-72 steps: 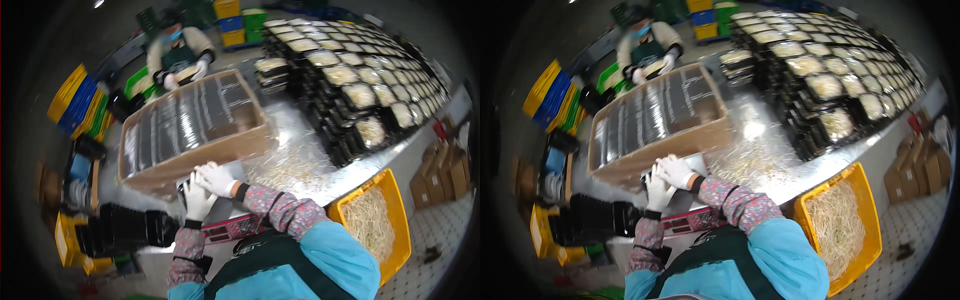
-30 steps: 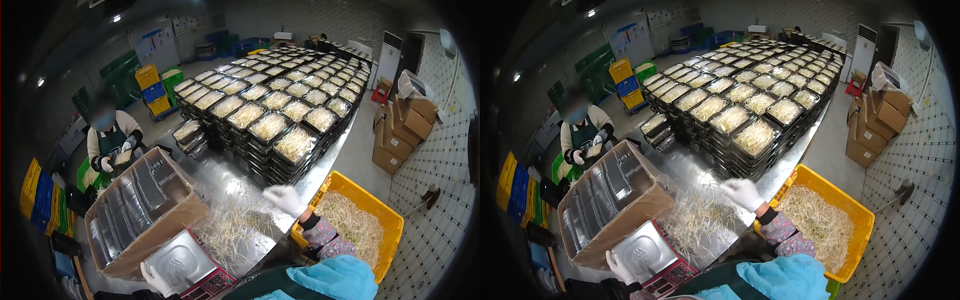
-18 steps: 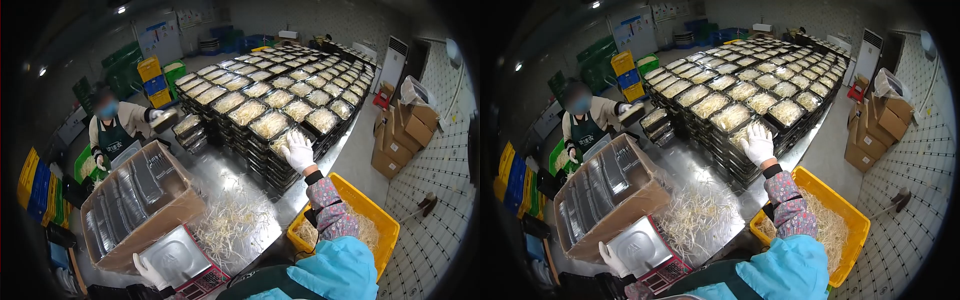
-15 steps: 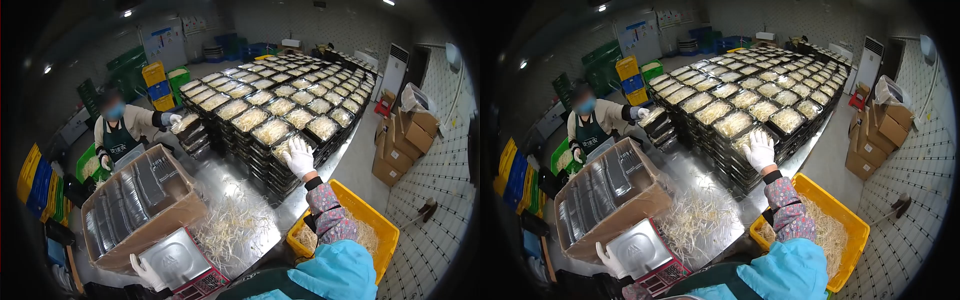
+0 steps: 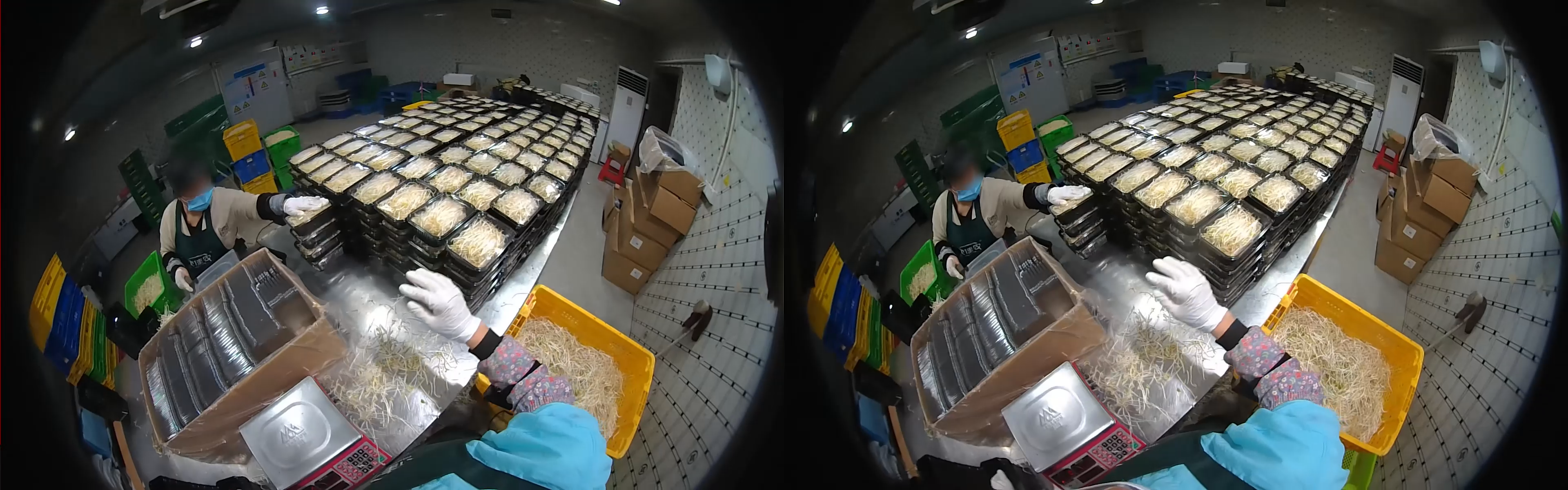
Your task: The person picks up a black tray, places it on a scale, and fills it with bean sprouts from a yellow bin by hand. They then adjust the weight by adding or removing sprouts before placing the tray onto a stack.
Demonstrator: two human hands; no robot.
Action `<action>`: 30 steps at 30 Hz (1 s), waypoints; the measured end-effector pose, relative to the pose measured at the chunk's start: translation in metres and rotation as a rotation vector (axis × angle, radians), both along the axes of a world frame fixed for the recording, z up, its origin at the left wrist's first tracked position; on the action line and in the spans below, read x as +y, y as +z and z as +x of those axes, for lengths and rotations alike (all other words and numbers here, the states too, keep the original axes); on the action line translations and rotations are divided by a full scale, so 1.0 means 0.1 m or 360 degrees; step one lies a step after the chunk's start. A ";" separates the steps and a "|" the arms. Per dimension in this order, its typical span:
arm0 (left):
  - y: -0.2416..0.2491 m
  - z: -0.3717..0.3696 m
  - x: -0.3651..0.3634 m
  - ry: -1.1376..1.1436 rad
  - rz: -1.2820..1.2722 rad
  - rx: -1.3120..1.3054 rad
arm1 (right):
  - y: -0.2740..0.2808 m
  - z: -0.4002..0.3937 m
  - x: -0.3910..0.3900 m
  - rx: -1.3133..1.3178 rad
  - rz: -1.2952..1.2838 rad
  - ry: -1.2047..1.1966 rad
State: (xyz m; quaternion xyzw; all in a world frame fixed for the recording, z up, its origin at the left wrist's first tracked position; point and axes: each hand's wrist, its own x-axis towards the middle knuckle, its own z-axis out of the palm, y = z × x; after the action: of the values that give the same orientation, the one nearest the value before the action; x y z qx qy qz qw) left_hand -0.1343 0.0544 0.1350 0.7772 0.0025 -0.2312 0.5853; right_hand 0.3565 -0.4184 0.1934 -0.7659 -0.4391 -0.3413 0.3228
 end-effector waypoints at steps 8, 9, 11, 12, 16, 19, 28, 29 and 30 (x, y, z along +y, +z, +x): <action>-2.03 -1.02 0.28 0.1695 0.1810 0.0004 | -0.60 -0.49 0.36 0.0474 0.0051 0.0227; -1.97 -1.01 0.27 0.1768 0.1803 0.0106 | -0.65 -0.56 0.37 0.0530 0.0047 0.0212; -1.59 -0.83 0.13 0.1930 0.1794 0.0256 | -0.76 -0.70 0.31 0.0602 0.0040 0.0198; -1.42 -0.73 0.05 0.2023 0.1804 0.0283 | -0.81 -0.77 0.27 0.0654 0.0034 0.0190; -0.78 -0.15 -0.20 0.2425 0.1933 -0.0311 | -1.14 -0.94 -0.05 0.0795 0.0020 -0.0010; -0.15 0.71 -0.46 0.2515 0.1224 -0.0825 | -1.16 -1.18 -0.34 0.1066 0.0221 -0.0125; 0.00 3.26 -2.44 0.0310 0.0699 -0.1725 | -1.19 -2.05 -1.11 0.1165 0.0163 -0.0620; -0.22 3.43 -2.65 0.0143 0.0746 -0.1715 | -1.20 -2.18 -1.20 0.1226 0.0094 -0.0589; -0.53 3.62 -2.80 -0.0022 0.0795 -0.1711 | -1.20 -2.31 -1.29 0.1256 -0.0039 -0.0571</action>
State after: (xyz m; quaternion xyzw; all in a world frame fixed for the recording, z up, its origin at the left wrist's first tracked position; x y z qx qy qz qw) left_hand 0.2276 -0.2260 0.0822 0.8996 -0.2449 0.1986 0.3023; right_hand 0.1258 -0.5473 0.0730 -0.9056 -0.1461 -0.0677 0.3923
